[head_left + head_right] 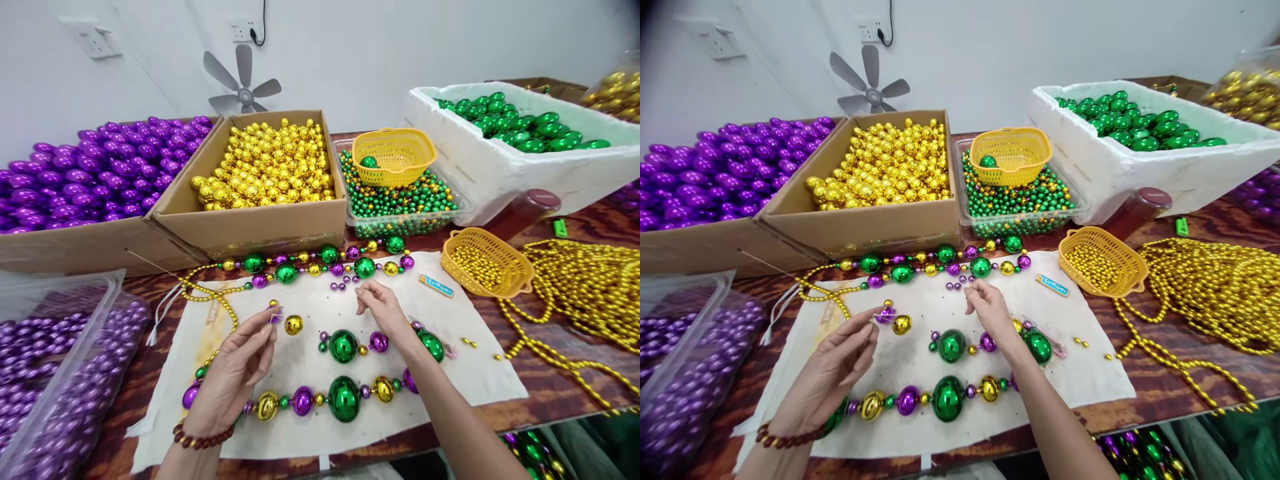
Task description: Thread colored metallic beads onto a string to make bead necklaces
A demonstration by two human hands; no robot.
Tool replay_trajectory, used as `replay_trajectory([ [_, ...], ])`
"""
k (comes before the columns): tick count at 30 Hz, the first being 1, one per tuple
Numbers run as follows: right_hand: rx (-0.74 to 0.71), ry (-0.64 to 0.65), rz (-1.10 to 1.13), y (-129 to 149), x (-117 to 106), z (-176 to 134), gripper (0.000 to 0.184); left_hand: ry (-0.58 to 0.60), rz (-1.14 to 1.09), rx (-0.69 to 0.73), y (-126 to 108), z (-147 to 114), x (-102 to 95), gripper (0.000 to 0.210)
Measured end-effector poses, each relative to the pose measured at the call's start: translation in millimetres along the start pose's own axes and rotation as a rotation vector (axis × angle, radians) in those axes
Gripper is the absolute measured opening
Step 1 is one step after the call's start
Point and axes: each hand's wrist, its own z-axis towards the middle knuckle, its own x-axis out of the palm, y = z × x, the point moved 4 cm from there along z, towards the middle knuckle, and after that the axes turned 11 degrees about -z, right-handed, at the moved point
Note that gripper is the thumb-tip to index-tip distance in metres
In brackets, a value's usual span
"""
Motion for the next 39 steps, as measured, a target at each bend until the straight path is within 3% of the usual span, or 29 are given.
replay_trajectory([
  [8, 0.000, -0.049, -0.296, -17, -18, 4, 0.020, -0.010, 0.406, 0.176, 9, 19, 4.1, 0.037],
  [13, -0.087, -0.123, -0.531, 10, -23, -4, 0.009, 0.041, 0.639, 0.295, 14, 23, 6.7, 0.035],
  [16, -0.214, -0.100, -0.615, 43, -4, -8, 0.017, 0.114, 0.757, 0.361, 11, 22, 14.8, 0.032],
  [20, -0.447, 0.178, -0.638, 74, 49, -11, 0.024, 0.226, 0.958, 0.448, 4, 23, 29.3, 0.028],
  [23, -0.485, 0.304, -0.656, 75, 77, -9, 0.027, 0.183, 1.019, 0.460, 1, 25, 30.6, 0.023],
  [26, -0.443, 0.347, -0.674, 64, 84, -3, 0.021, 0.124, 1.083, 0.504, 3, 25, 28.1, 0.015],
  [31, -0.291, 0.296, -0.588, 45, 70, 9, 0.018, -0.069, 1.133, 0.954, 4, 0, 26.1, 0.013],
  [33, -0.223, 0.275, -0.484, 39, 66, 13, 0.018, -0.011, 1.109, 0.920, 16, -5, 24.2, 0.009],
  [35, -0.166, 0.280, -0.350, 35, 67, 15, 0.017, 0.062, 1.068, 0.763, 31, -2, 21.5, 0.010],
  [39, -0.102, 0.324, -0.086, 42, 76, 15, 0.014, 0.087, 0.965, 0.507, 50, 22, 21.7, 0.031],
])
